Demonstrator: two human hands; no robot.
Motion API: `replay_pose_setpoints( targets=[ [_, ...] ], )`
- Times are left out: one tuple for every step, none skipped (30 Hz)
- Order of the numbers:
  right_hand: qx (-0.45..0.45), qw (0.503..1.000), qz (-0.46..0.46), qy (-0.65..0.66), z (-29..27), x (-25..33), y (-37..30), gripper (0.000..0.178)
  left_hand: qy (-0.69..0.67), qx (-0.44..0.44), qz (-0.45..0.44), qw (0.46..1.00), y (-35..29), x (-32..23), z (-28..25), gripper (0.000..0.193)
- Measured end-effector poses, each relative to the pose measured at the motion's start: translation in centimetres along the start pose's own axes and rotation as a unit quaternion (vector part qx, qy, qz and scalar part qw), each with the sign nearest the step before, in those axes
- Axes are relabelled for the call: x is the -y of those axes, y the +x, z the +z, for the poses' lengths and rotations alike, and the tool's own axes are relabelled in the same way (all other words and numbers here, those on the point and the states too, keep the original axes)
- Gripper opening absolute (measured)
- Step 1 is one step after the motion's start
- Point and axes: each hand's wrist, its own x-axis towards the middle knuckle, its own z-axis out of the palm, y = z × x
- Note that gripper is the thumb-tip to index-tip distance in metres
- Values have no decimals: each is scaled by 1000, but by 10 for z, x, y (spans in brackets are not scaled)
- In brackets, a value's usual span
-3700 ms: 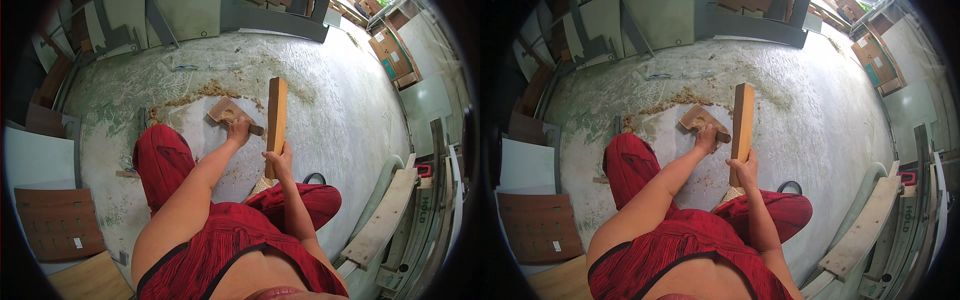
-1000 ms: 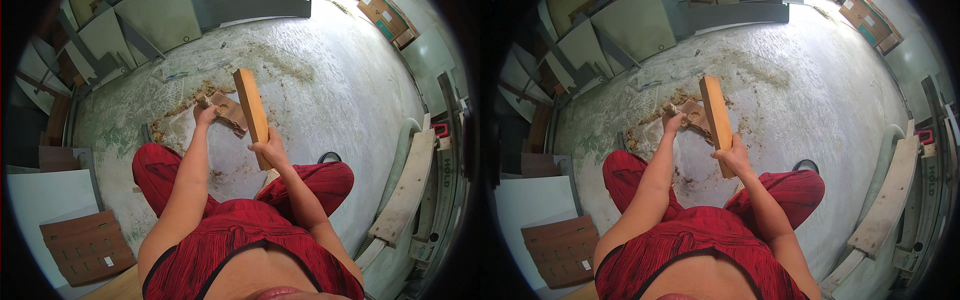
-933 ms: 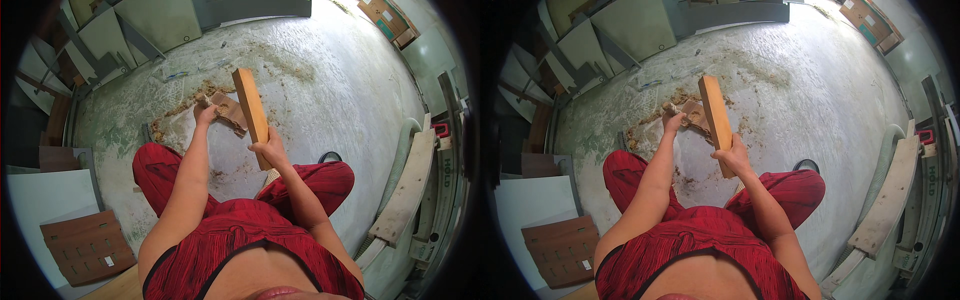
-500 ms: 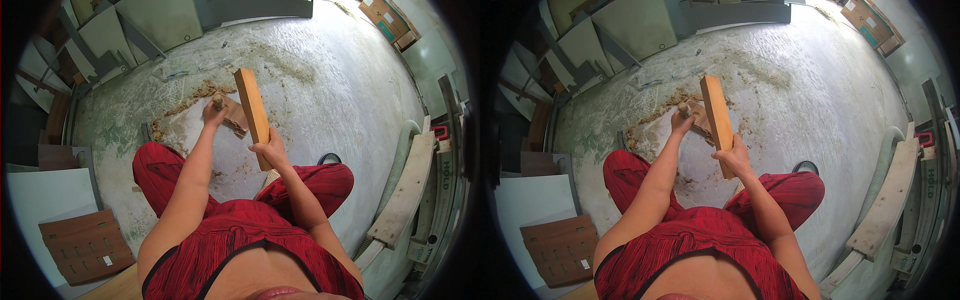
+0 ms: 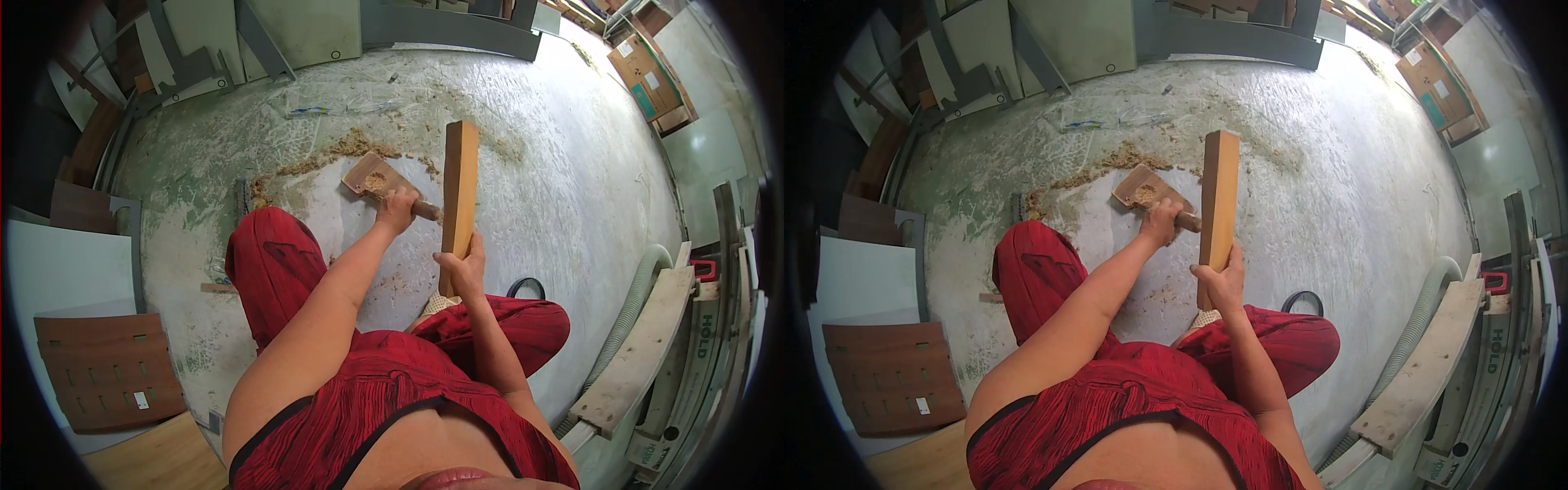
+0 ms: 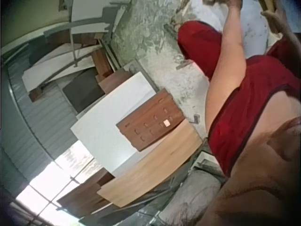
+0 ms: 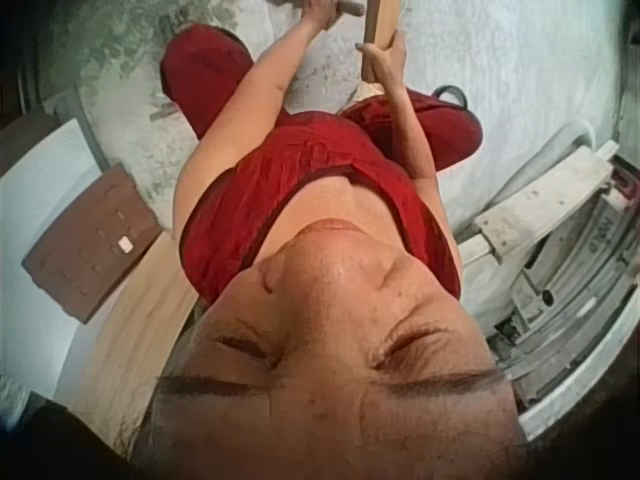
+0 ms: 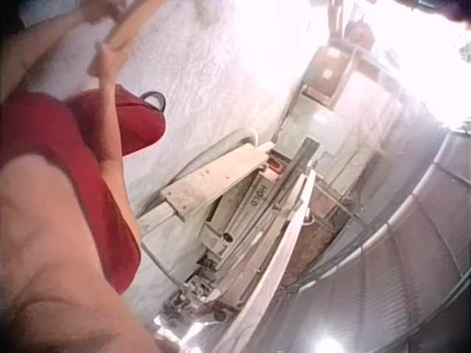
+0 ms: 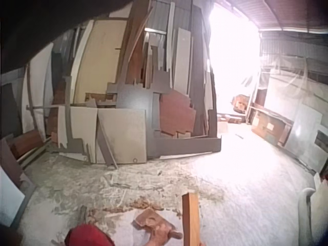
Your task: Manually carving or shaping a piece of wood with a hand tool.
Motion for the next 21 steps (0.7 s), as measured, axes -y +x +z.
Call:
replay_pose_setpoints(
  targets=[
    [2, 1000, 17, 3, -1, -2, -1, 61, 7, 19, 7, 1000, -1, 0, 1, 31],
    [2, 1000, 17, 0, -2, -5, -3, 61, 13, 38, 13, 999, -1, 1, 2, 30],
    [-5, 1000, 19, 11, -3, -7, -4, 61, 11, 37, 13, 999, -1, 1, 3, 30],
    [-10, 999, 22, 23, -3, -5, -5, 60, 6, 21, 10, 1000, 0, 4, 4, 27],
    [-6, 1000, 21, 21, -3, -2, -7, 60, 1, 6, 8, 1000, 2, 6, 5, 25],
    [-39, 999, -6, 20, -3, 3, -10, 58, 1, 4, 5, 1000, 6, 9, 6, 25],
    [-72, 997, -33, 19, -2, 7, -13, 56, -23, -24, -12, 999, 13, 12, 6, 27],
    [-70, 997, -35, 19, -1, 6, -15, 56, -47, -51, -29, 997, 17, 14, 7, 29],
    [-63, 998, -13, 14, 2, 3, -17, 54, -47, -53, -31, 997, 17, 16, 7, 29],
    [-60, 998, 8, 10, 2, -1, -18, 52, -57, -57, -37, 996, 19, 16, 8, 29],
    [-61, 998, 7, 10, 1, -11, -15, 52, -67, -62, -44, 995, 20, 15, 6, 29],
    [-6, 997, 75, 2, -1, -25, -9, 50, -67, -63, -42, 995, 21, 14, 6, 29],
    [51, 988, 143, -6, 1, -24, -7, 49, -63, -49, -49, 996, 19, 13, 5, 29],
    [39, 992, 123, -11, 2, -21, -10, 50, -59, -34, -55, 996, 18, 13, 4, 28],
    [40, 992, 122, -12, 1, -19, -11, 50, -59, -36, -57, 996, 18, 12, 4, 28],
    [15, 996, 93, 2, 0, -17, -13, 49, -57, -27, -55, 996, 17, 11, 4, 28],
    [-9, 998, 63, 17, -2, -14, -13, 48, -54, -19, -54, 997, 16, 10, 4, 28],
    [-24, 999, 18, 28, -4, -10, -12, 49, -55, -21, -58, 997, 15, 11, 4, 28],
    [-21, 999, 18, 27, -3, -5, -13, 49, -48, -27, -44, 998, 15, 10, 4, 27],
    [-52, 998, -6, 40, -2, -1, -14, 50, -40, -33, -30, 998, 16, 11, 3, 27],
    [-84, 995, -30, 53, 0, 0, -16, 51, -41, -35, -33, 998, 15, 11, 2, 27]
  ],
)
